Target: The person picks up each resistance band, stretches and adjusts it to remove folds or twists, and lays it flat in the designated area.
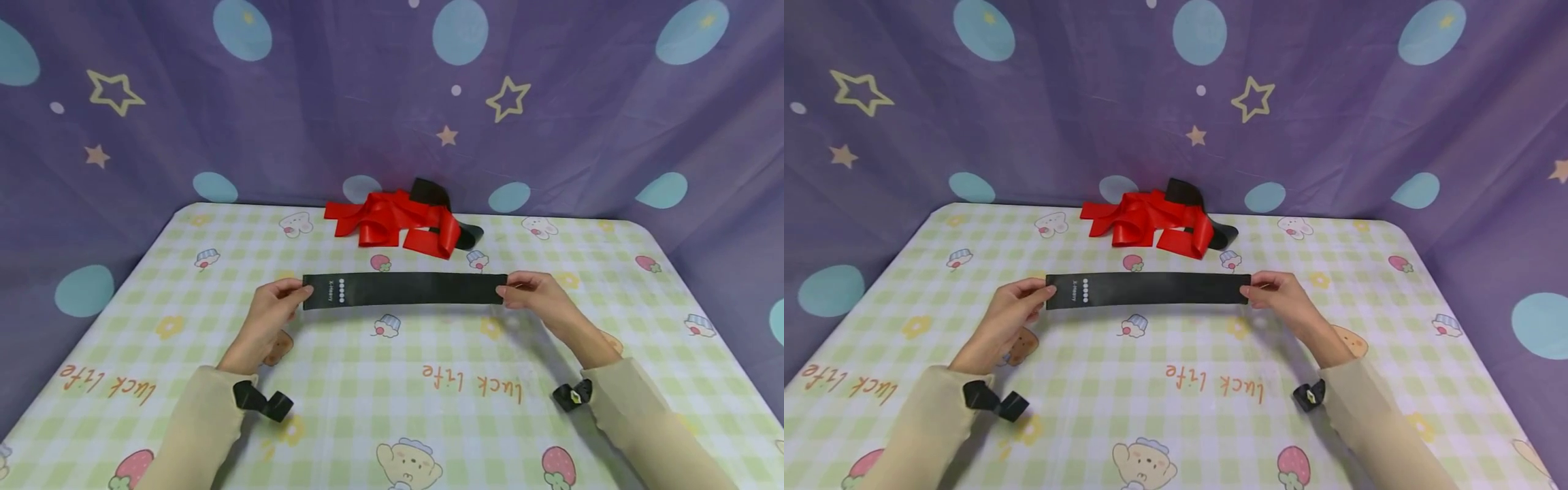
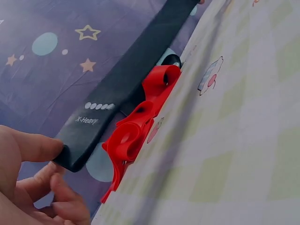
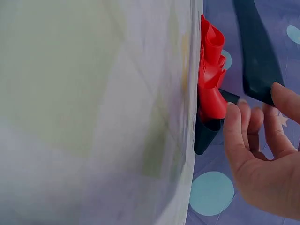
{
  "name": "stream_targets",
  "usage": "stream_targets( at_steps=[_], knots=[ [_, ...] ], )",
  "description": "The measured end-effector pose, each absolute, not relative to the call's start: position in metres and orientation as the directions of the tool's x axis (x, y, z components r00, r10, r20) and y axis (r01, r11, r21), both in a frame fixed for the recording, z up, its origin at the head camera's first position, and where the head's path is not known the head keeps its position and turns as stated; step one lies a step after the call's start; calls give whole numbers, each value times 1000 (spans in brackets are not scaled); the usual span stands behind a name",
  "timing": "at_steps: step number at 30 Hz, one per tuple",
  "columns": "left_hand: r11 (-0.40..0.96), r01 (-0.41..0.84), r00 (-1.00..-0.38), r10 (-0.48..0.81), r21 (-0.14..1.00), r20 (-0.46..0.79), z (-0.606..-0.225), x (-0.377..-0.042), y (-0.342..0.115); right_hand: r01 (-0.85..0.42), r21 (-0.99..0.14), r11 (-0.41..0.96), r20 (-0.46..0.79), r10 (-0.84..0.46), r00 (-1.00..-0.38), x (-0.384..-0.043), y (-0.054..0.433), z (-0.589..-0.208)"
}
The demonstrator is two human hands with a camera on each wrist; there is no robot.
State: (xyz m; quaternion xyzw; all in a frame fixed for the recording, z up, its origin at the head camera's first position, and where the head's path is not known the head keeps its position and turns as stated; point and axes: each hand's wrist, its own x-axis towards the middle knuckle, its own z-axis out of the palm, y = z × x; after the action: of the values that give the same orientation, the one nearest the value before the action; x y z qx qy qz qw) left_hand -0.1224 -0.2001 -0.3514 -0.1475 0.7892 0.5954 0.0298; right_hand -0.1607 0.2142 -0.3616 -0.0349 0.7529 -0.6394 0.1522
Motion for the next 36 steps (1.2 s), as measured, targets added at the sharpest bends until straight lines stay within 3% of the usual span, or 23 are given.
stream_targets(
  at_steps=[8,17,28,36],
  knots=[
    [292,-281,-960,-109,914,-260,-354,-117,-211,177,-971,160,-225,-360,-906,-161,206,-362],
    [146,-311,-944,69,939,-323,-362,-101,-223,220,-966,132,-256,-427,-867,-169,195,-364],
    [368,-265,-942,98,891,-321,-366,-80,-231,259,-960,107,-280,-360,-890,-204,165,-373],
    [540,-99,-944,215,836,-251,-369,-64,-232,270,-961,53,-273,-292,-916,-223,139,-375]
  ],
)
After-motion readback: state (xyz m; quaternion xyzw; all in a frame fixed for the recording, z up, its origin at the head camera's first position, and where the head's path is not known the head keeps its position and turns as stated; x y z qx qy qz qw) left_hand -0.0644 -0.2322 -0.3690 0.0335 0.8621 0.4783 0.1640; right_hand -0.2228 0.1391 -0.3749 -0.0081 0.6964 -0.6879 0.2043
